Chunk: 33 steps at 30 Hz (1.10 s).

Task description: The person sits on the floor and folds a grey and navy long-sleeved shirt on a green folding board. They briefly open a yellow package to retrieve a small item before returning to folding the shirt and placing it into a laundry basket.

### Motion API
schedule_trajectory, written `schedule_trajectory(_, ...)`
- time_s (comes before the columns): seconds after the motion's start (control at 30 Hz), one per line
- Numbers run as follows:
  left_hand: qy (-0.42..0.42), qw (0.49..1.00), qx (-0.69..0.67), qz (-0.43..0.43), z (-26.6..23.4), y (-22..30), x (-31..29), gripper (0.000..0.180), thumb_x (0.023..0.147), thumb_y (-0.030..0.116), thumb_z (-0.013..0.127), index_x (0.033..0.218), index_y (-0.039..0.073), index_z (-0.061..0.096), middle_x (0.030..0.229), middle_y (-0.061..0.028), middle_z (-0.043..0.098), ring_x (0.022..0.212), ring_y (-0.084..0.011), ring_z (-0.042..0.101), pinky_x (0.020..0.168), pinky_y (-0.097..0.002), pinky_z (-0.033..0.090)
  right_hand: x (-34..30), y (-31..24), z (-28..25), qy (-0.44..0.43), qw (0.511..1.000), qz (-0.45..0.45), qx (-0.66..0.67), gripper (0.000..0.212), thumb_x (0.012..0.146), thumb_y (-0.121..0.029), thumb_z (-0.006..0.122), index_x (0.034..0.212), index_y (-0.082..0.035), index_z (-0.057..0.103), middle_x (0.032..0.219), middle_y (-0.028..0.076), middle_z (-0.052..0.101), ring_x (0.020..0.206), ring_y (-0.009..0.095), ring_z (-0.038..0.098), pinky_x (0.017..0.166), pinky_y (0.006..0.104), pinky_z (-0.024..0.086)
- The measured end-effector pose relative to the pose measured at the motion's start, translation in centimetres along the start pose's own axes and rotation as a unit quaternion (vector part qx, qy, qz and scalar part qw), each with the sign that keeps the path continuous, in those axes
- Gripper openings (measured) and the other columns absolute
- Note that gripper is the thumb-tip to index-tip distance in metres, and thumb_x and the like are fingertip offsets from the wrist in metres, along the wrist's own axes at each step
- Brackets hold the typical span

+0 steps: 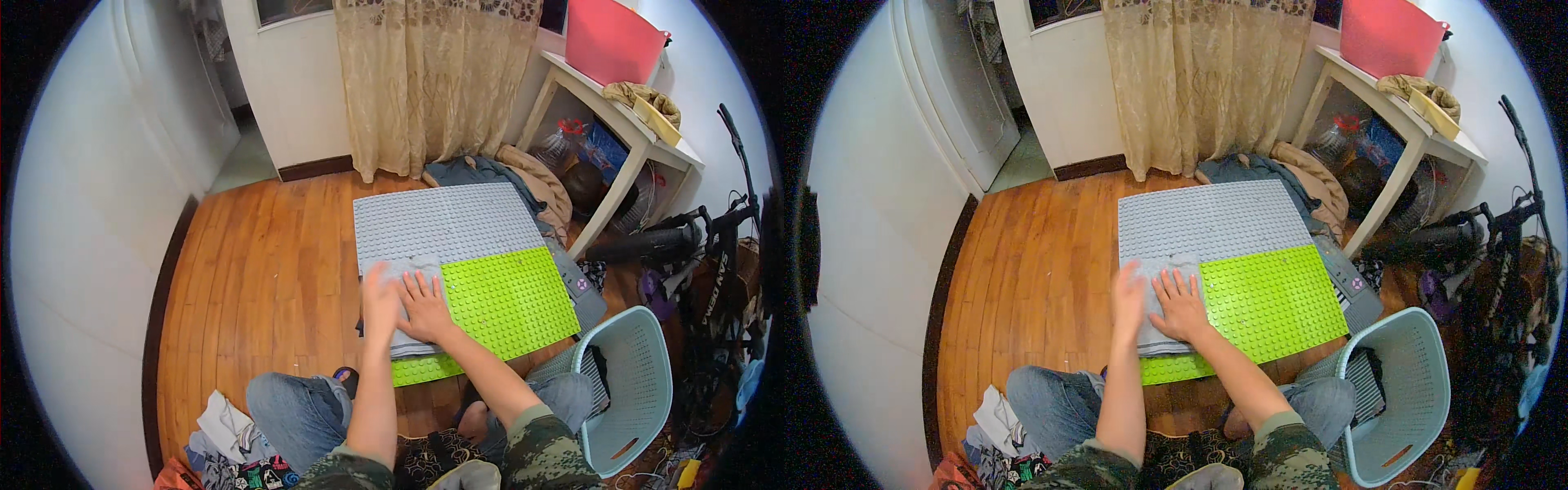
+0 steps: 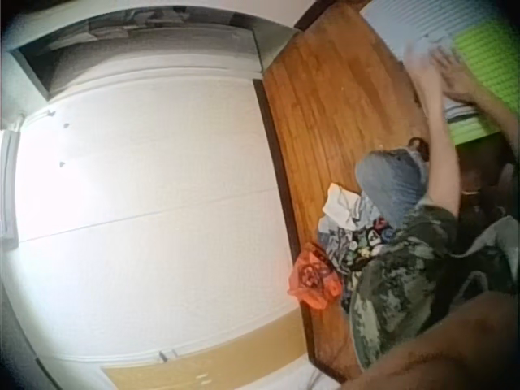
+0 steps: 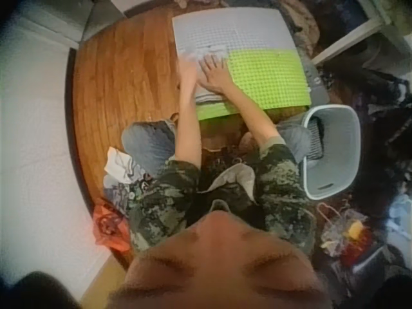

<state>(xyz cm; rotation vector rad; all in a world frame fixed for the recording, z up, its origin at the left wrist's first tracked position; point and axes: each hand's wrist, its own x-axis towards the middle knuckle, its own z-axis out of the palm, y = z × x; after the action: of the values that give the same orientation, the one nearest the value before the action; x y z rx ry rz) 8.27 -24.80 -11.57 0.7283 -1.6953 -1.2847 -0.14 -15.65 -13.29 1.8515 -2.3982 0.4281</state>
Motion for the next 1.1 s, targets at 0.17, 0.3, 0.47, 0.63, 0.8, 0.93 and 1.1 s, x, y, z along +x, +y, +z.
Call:
schedule_trajectory(0.17,-0.391,0.788,0.475,0.039,6.1,-1.8,2.4,0.057,0.09,0.035,0.04,0.138,0.007,0.028,0.145,-0.0107,0.023,0.135,-0.0302,0.017,0.108,-0.0522,0.011,-0.2,-1.6,1.9,0.074,0.996,-0.052,0.016,0.066,0.084,-0.039,0.042,0.139,-0.007,0.024,0.146,0.016,0.019,0.134,0.033,0.017,0.109,0.046,0.01)
schedule_trajectory(0.3,-0.426,0.764,0.482,0.048,6.7,-2.1,3.6,0.063,0.091,0.045,0.033,0.142,0.013,0.017,0.149,-0.0063,0.011,0.137,-0.027,0.008,0.108,-0.0519,0.005,-0.6,-2.0,1.6,0.016,0.995,-0.037,0.095,0.07,0.083,-0.047,0.043,0.139,-0.01,0.025,0.145,0.021,0.018,0.134,0.038,0.014,0.107,0.054,0.004)
schedule_trajectory(0.47,-0.421,0.757,0.495,0.075,6.0,-1.3,3.9,0.061,0.091,0.046,0.032,0.142,0.013,0.019,0.149,-0.003,0.012,0.137,-0.0251,0.008,0.108,-0.0522,0.006,-2.6,-5.0,0.6,0.021,0.993,-0.117,0.021,0.061,0.085,-0.039,0.038,0.135,-0.004,0.03,0.141,0.018,0.027,0.131,0.032,0.024,0.109,0.0475,0.011)
schedule_trajectory(0.63,-0.372,0.797,0.445,0.166,4.8,-3.5,3.7,0.059,0.091,0.046,0.036,0.138,0.012,0.028,0.146,-0.0083,0.022,0.135,-0.0277,0.018,0.108,-0.0517,0.011,-3.8,-8.1,3.0,-0.017,0.982,-0.179,-0.05,0.055,0.087,-0.038,0.036,0.131,-0.005,0.039,0.138,0.016,0.034,0.13,0.029,0.026,0.108,0.0456,0.014)
schedule_trajectory(0.8,-0.32,0.816,0.434,0.21,1.2,-4.6,4.1,0.054,0.089,0.039,0.044,0.133,0.009,0.038,0.14,-0.0125,0.033,0.13,-0.0282,0.029,0.107,-0.0474,0.018,-4.7,-8.9,2.4,-0.085,0.985,-0.148,-0.016,0.053,0.086,-0.038,0.041,0.125,-0.003,0.046,0.135,0.014,0.039,0.129,0.027,0.029,0.108,0.0426,0.017)
schedule_trajectory(0.93,-0.282,0.839,0.418,0.205,-1.0,-5.0,4.6,0.051,0.088,0.036,0.047,0.129,0.006,0.043,0.136,-0.0146,0.039,0.126,-0.0296,0.034,0.106,-0.0468,0.02,-6.0,-8.5,1.7,-0.017,0.982,-0.164,0.097,0.05,0.083,-0.033,0.049,0.122,-0.002,0.047,0.13,0.014,0.043,0.125,0.028,0.034,0.104,0.0412,0.025)
schedule_trajectory(1.1,-0.211,0.854,0.439,0.183,-2.7,-6.2,4.6,0.054,0.086,0.036,0.05,0.127,0.001,0.043,0.132,-0.0174,0.041,0.125,-0.031,0.036,0.106,-0.0469,0.021,-5.7,-6.7,-1.8,-0.019,0.989,0.01,0.149,0.039,0.074,-0.02,0.06,0.107,0.0,0.051,0.116,0.016,0.049,0.109,0.03,0.045,0.089,0.044,0.037)
